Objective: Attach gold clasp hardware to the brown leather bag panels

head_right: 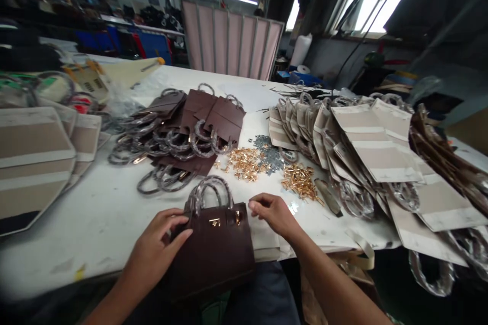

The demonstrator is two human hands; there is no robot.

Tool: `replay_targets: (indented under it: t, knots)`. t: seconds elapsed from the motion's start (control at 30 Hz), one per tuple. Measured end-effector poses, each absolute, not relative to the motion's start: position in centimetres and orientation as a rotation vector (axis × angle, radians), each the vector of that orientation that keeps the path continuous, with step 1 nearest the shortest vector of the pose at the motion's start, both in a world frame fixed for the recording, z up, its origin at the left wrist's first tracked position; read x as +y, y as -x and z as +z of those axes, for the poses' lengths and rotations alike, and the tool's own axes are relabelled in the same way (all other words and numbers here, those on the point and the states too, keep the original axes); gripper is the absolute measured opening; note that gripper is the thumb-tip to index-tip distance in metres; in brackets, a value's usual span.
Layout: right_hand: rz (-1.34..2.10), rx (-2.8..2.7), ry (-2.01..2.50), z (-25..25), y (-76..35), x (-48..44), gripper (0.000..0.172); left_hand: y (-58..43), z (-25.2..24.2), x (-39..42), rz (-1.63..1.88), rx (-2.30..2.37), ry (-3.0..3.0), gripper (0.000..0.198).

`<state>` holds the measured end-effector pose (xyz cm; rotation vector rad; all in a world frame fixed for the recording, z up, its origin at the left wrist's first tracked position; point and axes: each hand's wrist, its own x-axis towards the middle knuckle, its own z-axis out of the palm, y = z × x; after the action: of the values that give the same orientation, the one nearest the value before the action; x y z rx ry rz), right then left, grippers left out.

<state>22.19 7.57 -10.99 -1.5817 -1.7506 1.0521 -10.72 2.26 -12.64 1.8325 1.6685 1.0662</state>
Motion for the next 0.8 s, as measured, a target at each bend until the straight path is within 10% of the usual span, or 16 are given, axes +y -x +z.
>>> replay_targets:
  t: [0.2,0.8]
  knots:
    - [0.251,-1.67,2.096,-12.4,-29.9,9.3,0.034,11.7,-14.2,3.0,1.013,1.643,-1.949,0.016]
    - [0.142,-1.792,2.475,-11.8,-29.8,13.6,0.043,11.6,-10.5,1.5,0.707,1.588,-1.92,0.016]
